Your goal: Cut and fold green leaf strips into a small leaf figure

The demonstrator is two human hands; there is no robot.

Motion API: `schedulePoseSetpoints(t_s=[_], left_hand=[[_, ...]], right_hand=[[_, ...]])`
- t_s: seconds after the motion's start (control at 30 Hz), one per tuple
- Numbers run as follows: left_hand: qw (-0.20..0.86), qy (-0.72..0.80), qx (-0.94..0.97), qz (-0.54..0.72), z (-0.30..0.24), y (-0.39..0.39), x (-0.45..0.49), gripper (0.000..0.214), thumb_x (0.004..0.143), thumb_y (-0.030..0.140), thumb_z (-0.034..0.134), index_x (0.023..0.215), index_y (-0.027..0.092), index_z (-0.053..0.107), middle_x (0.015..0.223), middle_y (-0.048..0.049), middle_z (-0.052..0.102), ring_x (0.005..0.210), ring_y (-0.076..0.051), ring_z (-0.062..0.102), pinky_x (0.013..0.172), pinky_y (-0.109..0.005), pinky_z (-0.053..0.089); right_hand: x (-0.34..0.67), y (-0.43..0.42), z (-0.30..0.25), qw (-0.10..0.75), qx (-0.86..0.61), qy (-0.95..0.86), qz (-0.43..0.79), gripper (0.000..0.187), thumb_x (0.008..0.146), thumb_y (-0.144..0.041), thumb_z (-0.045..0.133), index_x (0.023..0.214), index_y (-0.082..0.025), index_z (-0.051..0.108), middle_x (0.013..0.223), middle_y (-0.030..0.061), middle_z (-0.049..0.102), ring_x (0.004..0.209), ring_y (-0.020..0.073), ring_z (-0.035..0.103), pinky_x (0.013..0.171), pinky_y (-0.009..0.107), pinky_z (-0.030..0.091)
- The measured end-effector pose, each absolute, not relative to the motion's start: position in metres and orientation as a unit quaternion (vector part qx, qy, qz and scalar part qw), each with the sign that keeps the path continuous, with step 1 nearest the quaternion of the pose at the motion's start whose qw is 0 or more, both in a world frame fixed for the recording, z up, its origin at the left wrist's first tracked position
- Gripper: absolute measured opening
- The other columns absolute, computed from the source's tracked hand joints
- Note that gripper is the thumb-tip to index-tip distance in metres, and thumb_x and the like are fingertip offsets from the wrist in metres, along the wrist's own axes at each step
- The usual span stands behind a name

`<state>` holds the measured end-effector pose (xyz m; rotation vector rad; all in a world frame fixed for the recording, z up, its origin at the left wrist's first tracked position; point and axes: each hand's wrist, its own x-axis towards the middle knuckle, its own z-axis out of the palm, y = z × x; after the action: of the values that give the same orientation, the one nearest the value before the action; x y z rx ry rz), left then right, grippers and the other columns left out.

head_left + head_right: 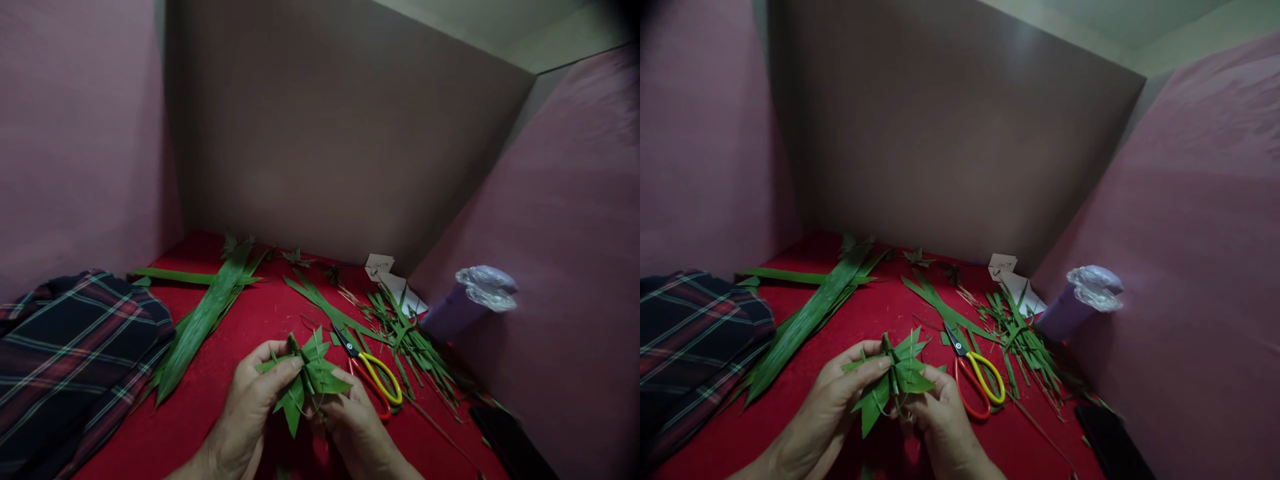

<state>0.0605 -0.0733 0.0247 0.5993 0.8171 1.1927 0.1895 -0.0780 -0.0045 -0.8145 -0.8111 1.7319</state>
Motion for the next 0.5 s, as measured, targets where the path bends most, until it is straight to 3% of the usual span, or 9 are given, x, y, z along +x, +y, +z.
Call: schedulePoseSetpoints(t_s=[0.5], left_hand=[[0.698, 0.379, 0.224, 0.564, 0.034, -0.073, 0.062, 0.031, 0.059, 0.022, 0.074, 0.084, 0.014, 0.056, 0.065, -0.0039, 0.064, 0.052, -0.015, 0.060, 0.048, -0.025, 0.048]], right_hand=[[0.190, -0.075, -0.017, 0.489, -0.339, -0.370, 0.713, 0.020, 0.064, -0.027, 0.072, 0.069, -0.012, 0.059, 0.050, -0.0009, 0.057, 0.040, 0.0056, 0.041, 0.039, 0.016, 0.026]])
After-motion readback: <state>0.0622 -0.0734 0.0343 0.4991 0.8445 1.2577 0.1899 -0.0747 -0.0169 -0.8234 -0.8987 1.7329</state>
